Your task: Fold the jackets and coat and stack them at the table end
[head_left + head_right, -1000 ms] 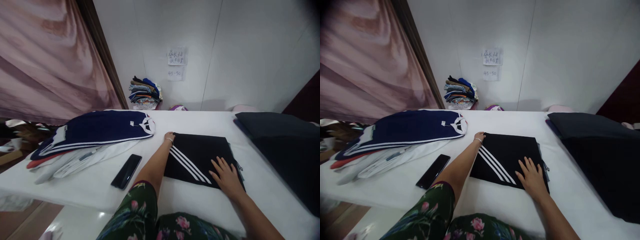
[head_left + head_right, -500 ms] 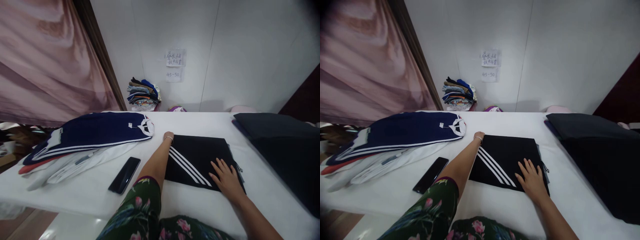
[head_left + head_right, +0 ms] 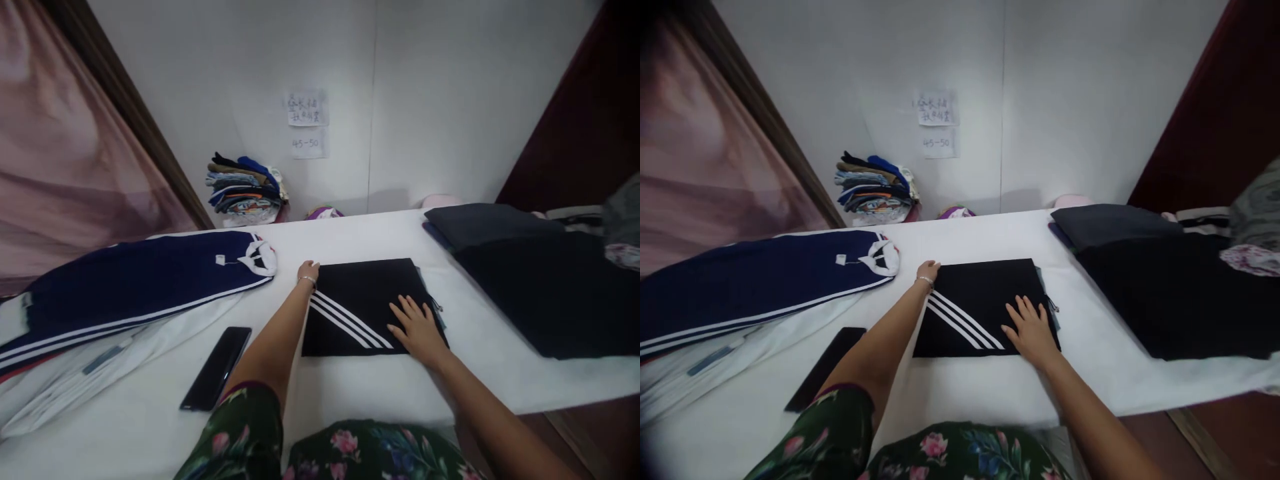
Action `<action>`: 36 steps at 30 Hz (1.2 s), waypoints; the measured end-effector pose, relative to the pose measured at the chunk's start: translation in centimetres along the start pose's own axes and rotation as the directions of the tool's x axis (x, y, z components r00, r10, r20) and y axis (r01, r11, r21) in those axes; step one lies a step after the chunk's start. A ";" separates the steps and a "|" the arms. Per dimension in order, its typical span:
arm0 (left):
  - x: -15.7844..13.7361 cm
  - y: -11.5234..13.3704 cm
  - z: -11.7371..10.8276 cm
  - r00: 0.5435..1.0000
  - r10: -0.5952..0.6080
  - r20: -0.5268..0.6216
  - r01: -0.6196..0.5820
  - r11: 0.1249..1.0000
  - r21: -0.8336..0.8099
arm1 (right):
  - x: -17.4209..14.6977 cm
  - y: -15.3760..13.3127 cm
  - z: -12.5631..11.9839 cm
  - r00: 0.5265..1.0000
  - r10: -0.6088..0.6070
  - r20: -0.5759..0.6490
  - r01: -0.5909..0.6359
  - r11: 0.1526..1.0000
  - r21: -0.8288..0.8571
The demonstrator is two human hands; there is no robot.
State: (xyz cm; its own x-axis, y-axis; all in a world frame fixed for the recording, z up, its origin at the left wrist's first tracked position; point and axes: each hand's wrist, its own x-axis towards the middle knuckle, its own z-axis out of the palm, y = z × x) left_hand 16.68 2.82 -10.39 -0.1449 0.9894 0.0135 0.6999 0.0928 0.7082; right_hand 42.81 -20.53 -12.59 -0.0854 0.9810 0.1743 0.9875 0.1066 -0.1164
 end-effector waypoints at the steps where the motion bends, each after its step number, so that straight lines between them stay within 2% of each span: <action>1: -0.9 0.2 -0.1 0.999 0.041 0.009 -0.041 0.999 0.010 | 0.0 -0.1 -0.1 1.000 0.005 0.010 -0.005 1.000 0.009; 4: -4.2 0.4 -0.1 0.970 0.224 0.094 -0.234 0.965 0.114 | 0.0 -0.2 -0.5 0.999 0.030 0.041 -0.032 0.999 0.044; 7: -7.2 0.0 0.5 0.908 0.340 0.245 -0.410 0.841 0.351 | 0.1 -0.3 -1.1 0.994 0.046 0.102 -0.056 0.993 0.103; 10: -8.8 -0.4 1.0 0.885 0.336 0.321 -0.461 0.728 0.508 | 1.0 -0.1 -2.2 0.990 0.057 0.130 -0.080 0.981 0.177; 14: -9.1 -0.4 1.1 0.887 0.341 0.311 -0.461 0.677 0.573 | 4.5 2.0 -3.7 0.982 0.186 0.022 -0.187 0.965 0.185; 18: -9.2 -0.2 1.1 0.891 0.335 0.307 -0.454 0.684 0.571 | 8.3 5.5 -3.8 0.930 0.369 -0.006 -0.360 0.910 0.204; 22: -9.4 -0.3 1.1 0.890 0.351 0.292 -0.456 0.700 0.549 | 9.8 7.1 -2.5 0.882 0.471 0.009 -0.464 0.865 0.189; 26: -9.4 -0.4 1.1 0.894 0.351 0.280 -0.449 0.720 0.530 | 9.6 6.9 -1.7 0.863 0.505 0.007 -0.499 0.849 0.174; 30: -9.3 -0.5 0.9 0.897 0.356 0.262 -0.441 0.767 0.467 | 9.1 6.9 -2.1 0.857 0.514 0.020 -0.510 0.844 0.166; 33: -9.1 -0.7 0.6 0.918 0.357 0.171 -0.395 0.845 0.360 | 8.2 7.1 -2.7 0.848 0.529 0.045 -0.529 0.835 0.154; 36: -8.9 -1.0 -0.1 0.958 0.285 0.039 -0.286 0.928 0.237 | 6.6 7.2 -3.3 0.850 0.521 0.080 -0.527 0.836 0.153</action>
State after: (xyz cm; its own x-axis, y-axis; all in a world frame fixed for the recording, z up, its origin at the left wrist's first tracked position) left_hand 17.20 -6.08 -11.20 0.0885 0.9783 0.1871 0.8569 -0.1705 0.4865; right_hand 49.78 -13.84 -9.08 0.4310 0.9023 0.0094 0.8505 -0.4027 -0.3385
